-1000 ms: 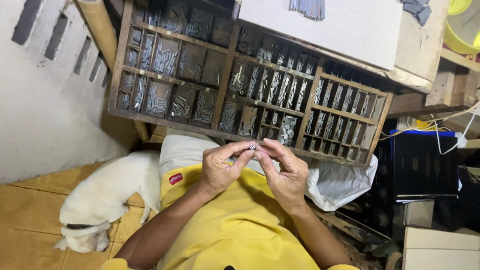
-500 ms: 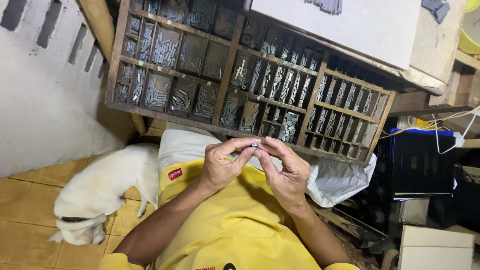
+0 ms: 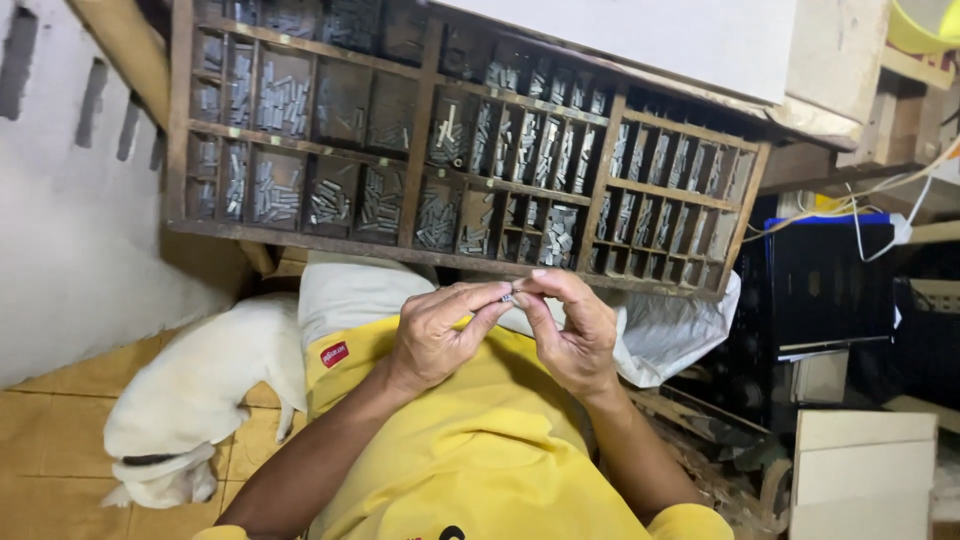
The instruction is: The person sorts small metal printing type pieces from a wooden compartmentalized tray, picking them up by hand and arranging them into rows on a white sheet of paper. A white dog is visible on the floor next to the person throughout the task.
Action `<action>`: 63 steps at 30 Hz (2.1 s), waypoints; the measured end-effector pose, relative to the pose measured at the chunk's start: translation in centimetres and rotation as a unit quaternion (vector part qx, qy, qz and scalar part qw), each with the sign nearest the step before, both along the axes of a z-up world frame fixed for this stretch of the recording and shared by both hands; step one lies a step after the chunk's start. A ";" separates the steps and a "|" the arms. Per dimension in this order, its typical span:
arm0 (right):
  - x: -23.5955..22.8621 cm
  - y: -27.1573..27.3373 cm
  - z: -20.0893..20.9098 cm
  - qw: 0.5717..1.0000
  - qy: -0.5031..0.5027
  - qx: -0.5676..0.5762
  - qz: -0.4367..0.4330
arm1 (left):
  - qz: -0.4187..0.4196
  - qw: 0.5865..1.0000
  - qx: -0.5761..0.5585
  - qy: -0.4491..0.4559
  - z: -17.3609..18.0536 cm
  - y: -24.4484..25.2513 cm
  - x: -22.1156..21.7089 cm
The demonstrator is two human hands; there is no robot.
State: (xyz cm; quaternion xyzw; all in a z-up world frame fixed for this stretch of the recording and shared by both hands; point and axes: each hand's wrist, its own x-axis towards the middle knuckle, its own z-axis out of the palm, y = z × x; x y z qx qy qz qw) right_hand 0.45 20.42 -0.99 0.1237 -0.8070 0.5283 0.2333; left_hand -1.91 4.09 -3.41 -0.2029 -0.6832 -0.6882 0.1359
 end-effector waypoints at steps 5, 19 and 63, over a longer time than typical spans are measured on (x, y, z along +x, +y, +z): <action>0.6 0.4 -1.8 0.999 0.017 -0.036 -0.008 | 0.003 0.998 -0.019 0.055 -0.1 0.4 0.2; 1.5 0.7 -3.1 0.995 0.001 -0.100 -0.007 | 0.015 0.993 -0.044 0.108 -0.7 0.8 0.4; 2.0 10.5 -4.0 0.961 0.047 -0.164 -0.217 | -0.198 0.974 -0.020 0.109 1.8 12.3 -4.5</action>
